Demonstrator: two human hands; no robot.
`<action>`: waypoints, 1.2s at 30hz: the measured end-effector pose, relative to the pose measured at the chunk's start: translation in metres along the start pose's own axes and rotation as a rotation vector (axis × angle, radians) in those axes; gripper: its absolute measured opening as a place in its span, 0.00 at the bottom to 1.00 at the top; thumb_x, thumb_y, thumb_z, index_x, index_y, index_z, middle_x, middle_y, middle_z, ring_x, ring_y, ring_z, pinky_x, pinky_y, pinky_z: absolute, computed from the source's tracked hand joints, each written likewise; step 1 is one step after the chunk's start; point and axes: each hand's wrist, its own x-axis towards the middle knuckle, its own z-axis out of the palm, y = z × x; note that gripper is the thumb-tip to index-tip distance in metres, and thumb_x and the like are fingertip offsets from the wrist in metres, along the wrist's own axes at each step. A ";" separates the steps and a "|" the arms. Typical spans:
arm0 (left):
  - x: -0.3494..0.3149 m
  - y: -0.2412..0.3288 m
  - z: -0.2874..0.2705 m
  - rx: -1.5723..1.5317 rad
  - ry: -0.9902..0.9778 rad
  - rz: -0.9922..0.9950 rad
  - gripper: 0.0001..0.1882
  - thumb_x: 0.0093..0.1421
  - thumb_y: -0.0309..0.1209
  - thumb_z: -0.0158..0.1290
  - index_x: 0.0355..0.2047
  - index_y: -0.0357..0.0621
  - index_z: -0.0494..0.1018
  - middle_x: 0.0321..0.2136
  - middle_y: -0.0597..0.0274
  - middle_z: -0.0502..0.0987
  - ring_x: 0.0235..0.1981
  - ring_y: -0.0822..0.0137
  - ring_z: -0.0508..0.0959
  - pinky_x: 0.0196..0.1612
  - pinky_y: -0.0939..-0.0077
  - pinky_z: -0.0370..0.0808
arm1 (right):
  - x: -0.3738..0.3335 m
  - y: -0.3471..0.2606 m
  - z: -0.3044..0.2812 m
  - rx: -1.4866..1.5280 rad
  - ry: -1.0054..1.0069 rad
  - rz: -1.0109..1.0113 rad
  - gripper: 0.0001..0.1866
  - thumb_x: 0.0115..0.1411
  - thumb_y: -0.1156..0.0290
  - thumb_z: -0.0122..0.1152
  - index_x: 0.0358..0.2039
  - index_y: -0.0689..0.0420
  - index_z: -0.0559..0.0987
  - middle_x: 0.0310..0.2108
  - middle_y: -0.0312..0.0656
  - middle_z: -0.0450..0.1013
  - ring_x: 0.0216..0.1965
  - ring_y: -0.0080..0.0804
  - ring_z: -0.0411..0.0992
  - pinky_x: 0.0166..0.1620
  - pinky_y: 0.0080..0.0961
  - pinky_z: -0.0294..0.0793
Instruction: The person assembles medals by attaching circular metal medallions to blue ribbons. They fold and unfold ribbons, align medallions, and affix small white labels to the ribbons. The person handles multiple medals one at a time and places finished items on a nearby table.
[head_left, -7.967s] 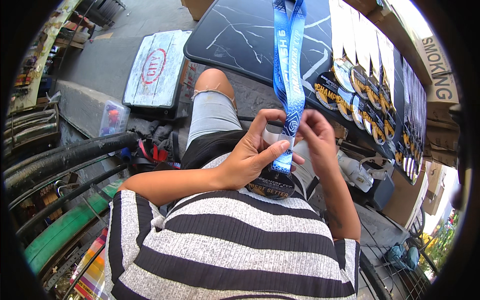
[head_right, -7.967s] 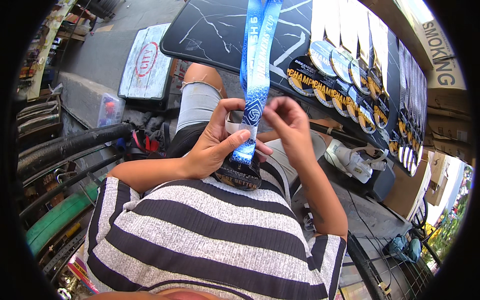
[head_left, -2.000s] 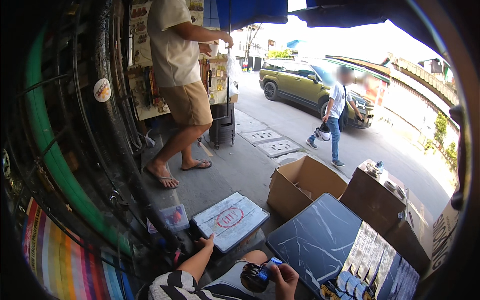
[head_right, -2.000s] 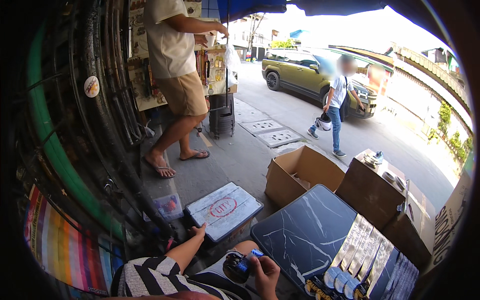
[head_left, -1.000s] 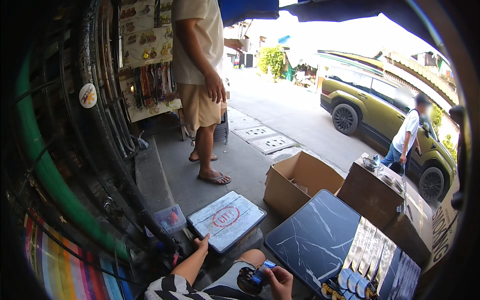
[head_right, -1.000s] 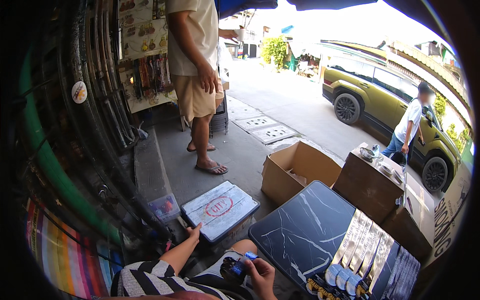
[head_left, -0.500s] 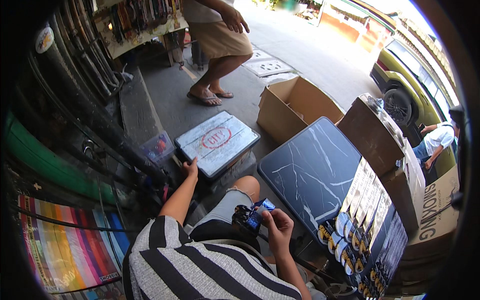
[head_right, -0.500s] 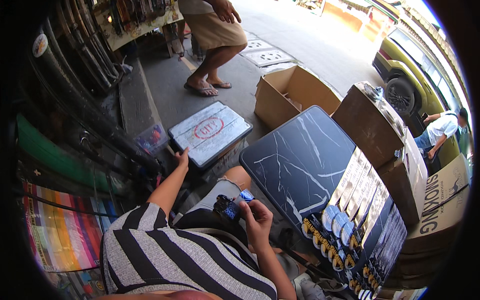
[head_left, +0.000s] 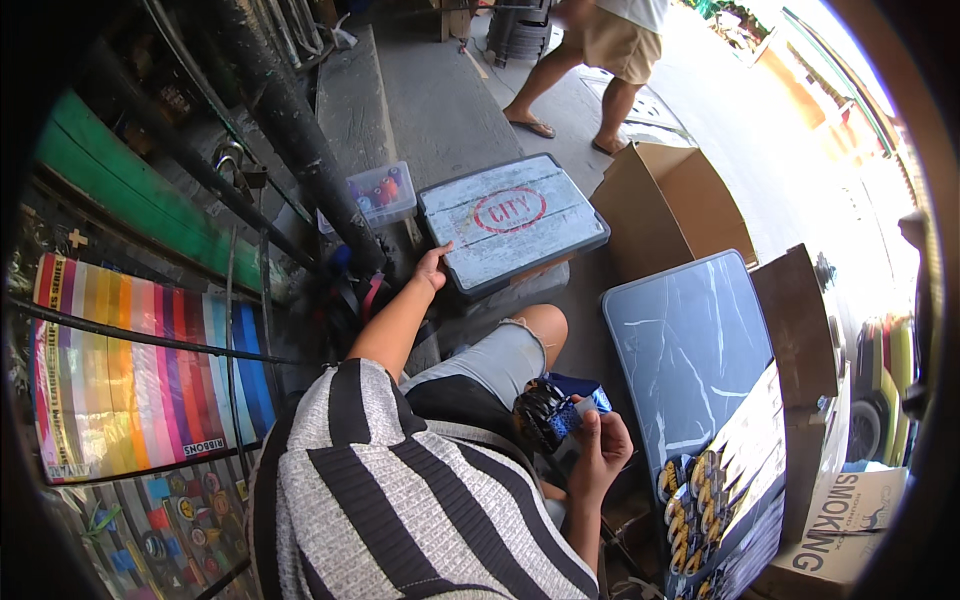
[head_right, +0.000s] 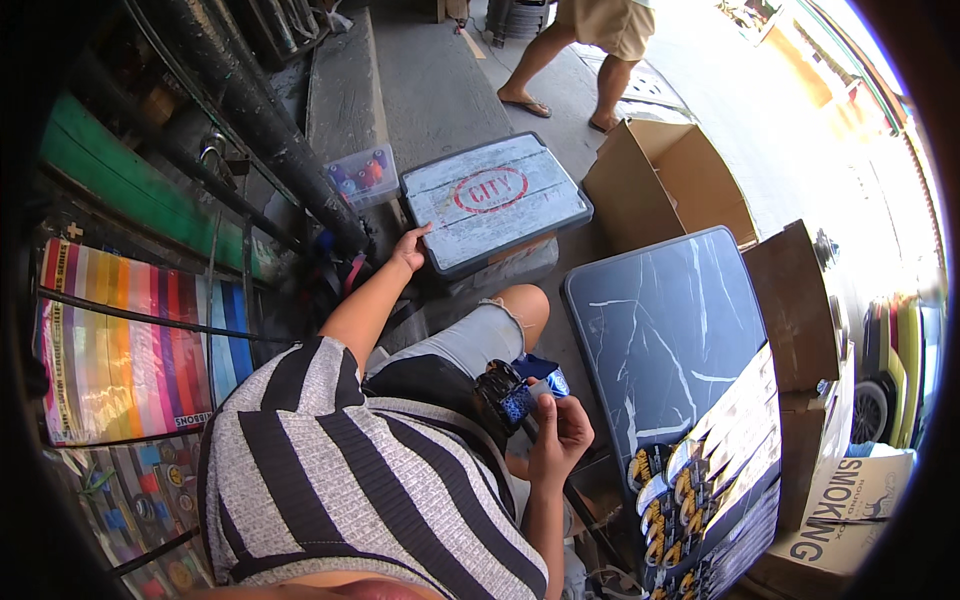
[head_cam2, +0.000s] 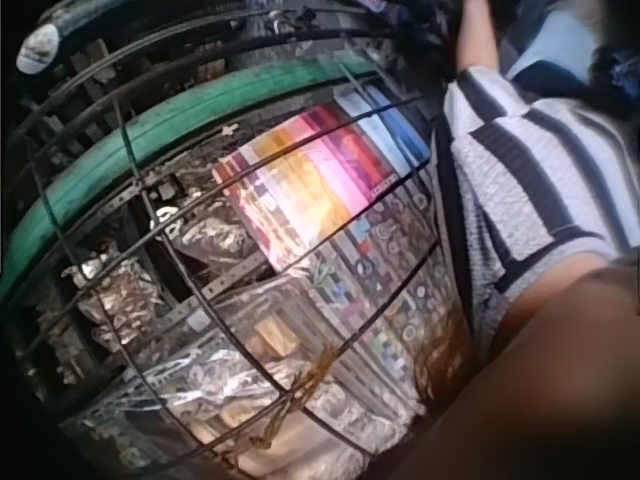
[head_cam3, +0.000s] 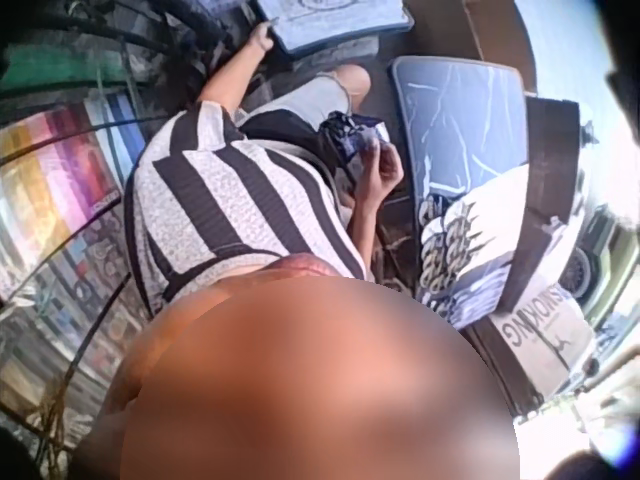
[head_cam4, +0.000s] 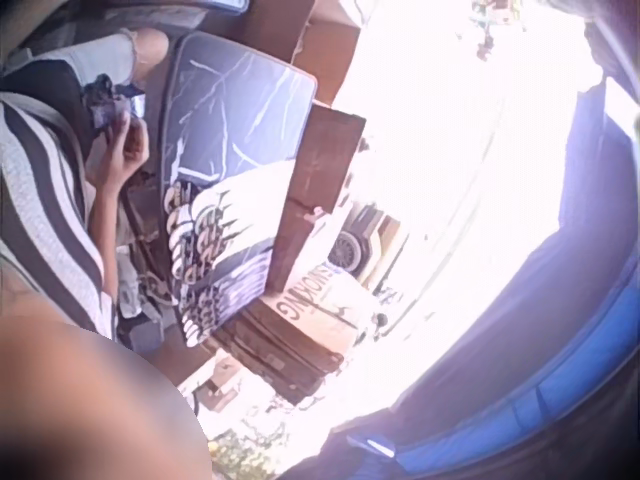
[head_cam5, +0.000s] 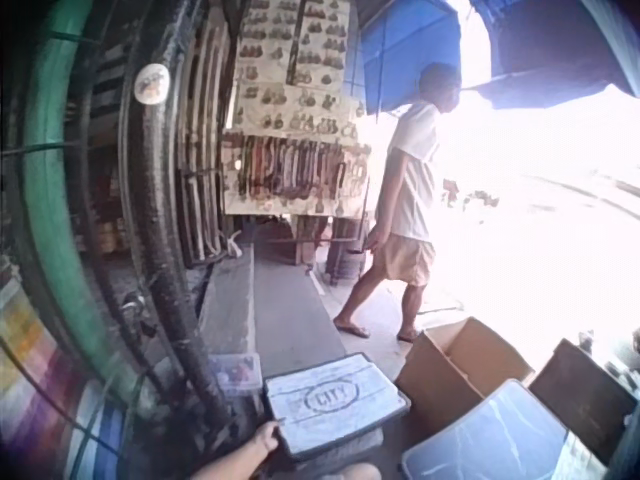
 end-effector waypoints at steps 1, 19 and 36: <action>-0.002 0.000 -0.005 0.013 0.009 -0.009 0.22 0.54 0.27 0.66 0.49 0.40 0.75 0.47 0.58 0.78 0.51 0.56 0.75 0.59 0.57 0.68 | -0.001 0.000 0.000 -0.020 -0.012 -0.011 0.10 0.66 0.71 0.61 0.29 0.61 0.74 0.37 0.46 0.80 0.34 0.18 0.72 0.35 0.13 0.69; 0.021 -0.016 -0.013 0.131 0.491 0.259 0.27 0.48 0.29 0.68 0.48 0.34 0.74 0.43 0.52 0.80 0.39 0.54 0.80 0.48 0.57 0.75 | -0.007 0.002 -0.001 -0.003 0.029 0.014 0.11 0.66 0.73 0.60 0.28 0.63 0.72 0.38 0.51 0.80 0.33 0.16 0.72 0.36 0.12 0.70; 0.065 0.127 0.067 0.177 1.165 0.439 0.61 0.49 0.46 0.69 0.69 0.36 0.39 0.59 0.33 0.64 0.57 0.36 0.70 0.61 0.48 0.69 | -0.004 0.012 0.004 -0.042 0.067 0.091 0.13 0.67 0.67 0.60 0.28 0.61 0.74 0.39 0.50 0.80 0.35 0.20 0.74 0.35 0.13 0.72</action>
